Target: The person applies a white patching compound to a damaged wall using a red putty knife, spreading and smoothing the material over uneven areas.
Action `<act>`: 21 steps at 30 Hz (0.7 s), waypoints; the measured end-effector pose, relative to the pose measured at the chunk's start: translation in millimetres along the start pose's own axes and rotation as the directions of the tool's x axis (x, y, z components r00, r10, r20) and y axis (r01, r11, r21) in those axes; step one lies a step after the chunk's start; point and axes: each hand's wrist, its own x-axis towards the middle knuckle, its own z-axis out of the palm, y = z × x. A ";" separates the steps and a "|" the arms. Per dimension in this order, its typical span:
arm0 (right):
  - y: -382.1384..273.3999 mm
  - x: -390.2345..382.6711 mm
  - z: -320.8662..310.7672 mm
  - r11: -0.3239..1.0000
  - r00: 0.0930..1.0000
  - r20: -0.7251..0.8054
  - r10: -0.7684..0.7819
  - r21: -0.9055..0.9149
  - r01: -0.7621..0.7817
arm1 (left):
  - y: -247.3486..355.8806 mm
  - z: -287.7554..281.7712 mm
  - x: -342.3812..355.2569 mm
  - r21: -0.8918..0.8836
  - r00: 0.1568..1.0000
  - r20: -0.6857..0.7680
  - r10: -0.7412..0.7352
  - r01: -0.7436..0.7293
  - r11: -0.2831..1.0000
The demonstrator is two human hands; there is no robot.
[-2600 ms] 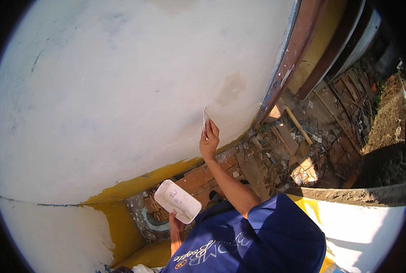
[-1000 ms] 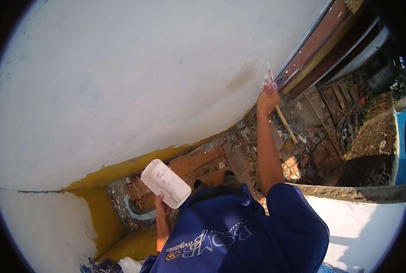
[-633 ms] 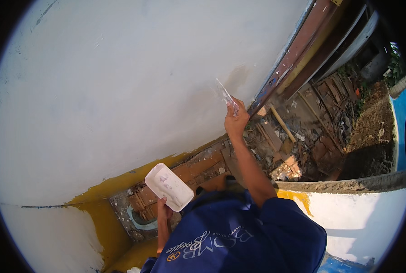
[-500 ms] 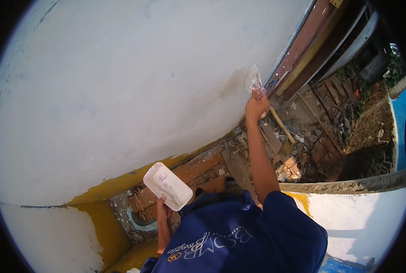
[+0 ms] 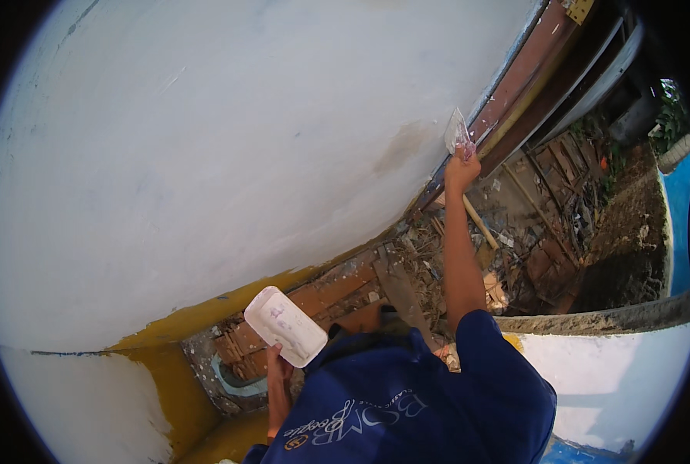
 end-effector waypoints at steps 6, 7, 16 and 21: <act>-13.6 -82.0 13.8 0.997 0.988 0.147 -0.038 0.066 0.028 | -5.6 -11.2 -2.0 -0.009 1.000 -0.015 0.022 -0.023 1.000; -24.3 -108.1 10.6 0.991 0.977 0.187 -0.098 0.110 0.078 | -4.4 -10.1 -1.1 0.004 1.000 -0.023 0.004 -0.004 1.000; 25.5 -94.6 -7.7 0.979 0.978 0.183 0.105 0.155 -0.134 | 16.3 7.5 4.2 -0.001 0.999 0.027 0.045 -0.045 0.999; 47.4 -58.2 14.4 0.994 0.995 0.094 0.042 -0.100 -0.033 | 16.8 1.1 -2.4 0.017 0.999 0.010 0.033 -0.033 0.999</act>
